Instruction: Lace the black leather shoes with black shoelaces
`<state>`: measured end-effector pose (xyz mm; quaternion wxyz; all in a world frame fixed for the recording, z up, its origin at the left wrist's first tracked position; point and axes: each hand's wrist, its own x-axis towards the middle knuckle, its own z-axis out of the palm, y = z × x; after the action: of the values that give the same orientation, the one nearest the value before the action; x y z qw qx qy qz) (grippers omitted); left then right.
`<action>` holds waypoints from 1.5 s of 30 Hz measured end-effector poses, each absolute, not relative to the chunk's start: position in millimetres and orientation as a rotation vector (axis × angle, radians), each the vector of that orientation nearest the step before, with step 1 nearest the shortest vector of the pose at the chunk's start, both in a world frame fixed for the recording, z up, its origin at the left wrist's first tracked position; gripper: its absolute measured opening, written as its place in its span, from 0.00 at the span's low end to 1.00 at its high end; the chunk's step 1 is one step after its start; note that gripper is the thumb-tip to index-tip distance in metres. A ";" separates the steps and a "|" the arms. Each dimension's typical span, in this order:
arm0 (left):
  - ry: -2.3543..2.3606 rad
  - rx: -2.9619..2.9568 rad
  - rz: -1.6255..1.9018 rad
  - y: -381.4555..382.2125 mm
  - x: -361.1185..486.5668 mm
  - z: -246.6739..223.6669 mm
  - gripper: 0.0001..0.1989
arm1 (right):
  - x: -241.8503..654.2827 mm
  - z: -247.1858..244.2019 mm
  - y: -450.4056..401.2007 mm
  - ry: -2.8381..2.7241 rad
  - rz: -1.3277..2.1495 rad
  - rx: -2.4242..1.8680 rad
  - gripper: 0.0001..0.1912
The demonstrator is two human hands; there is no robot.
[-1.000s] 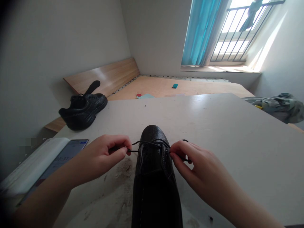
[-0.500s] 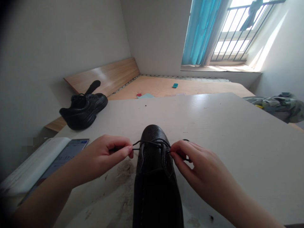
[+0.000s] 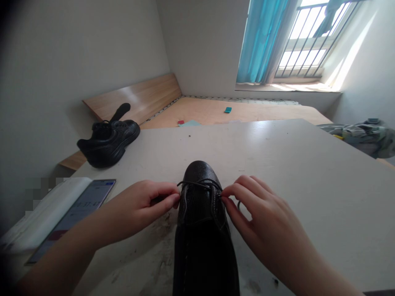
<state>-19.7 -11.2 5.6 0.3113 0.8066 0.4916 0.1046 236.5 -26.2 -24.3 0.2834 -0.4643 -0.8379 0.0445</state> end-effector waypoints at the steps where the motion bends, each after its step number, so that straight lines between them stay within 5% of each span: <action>1: 1.301 2.154 0.267 -12.0 -18.0 5.1 0.17 | 235.8 -24.9 -27.0 -2.242 0.086 -1.236 0.08; 10: 1.567 2.268 0.216 -25.6 4.8 9.5 0.29 | 221.3 -4.5 -40.6 -2.202 0.386 -1.294 0.14; 15: 1.635 2.288 0.174 -26.7 11.9 17.1 0.20 | 217.2 3.3 -34.6 -2.313 0.411 -1.365 0.18; 19: 1.732 2.276 0.138 -29.9 12.4 20.3 0.14 | 217.6 7.5 -31.5 -2.296 0.531 -1.455 0.11; 26: 1.859 2.163 0.259 -34.7 2.8 19.7 0.11 | 220.3 5.6 -28.0 -2.217 0.572 -1.468 0.13; 31: 1.762 2.197 0.404 -34.8 1.4 16.3 0.20 | 223.9 4.5 -27.6 -2.203 0.601 -1.465 0.17; 45: 1.705 2.196 0.348 -31.7 -4.0 23.4 0.10 | 223.8 14.1 -28.7 -2.303 0.452 -1.544 0.14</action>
<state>-4.0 -31.7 23.4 0.1690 0.7724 0.5998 0.1224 223.8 -28.7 14.1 0.1654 -0.5420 -0.8085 0.1587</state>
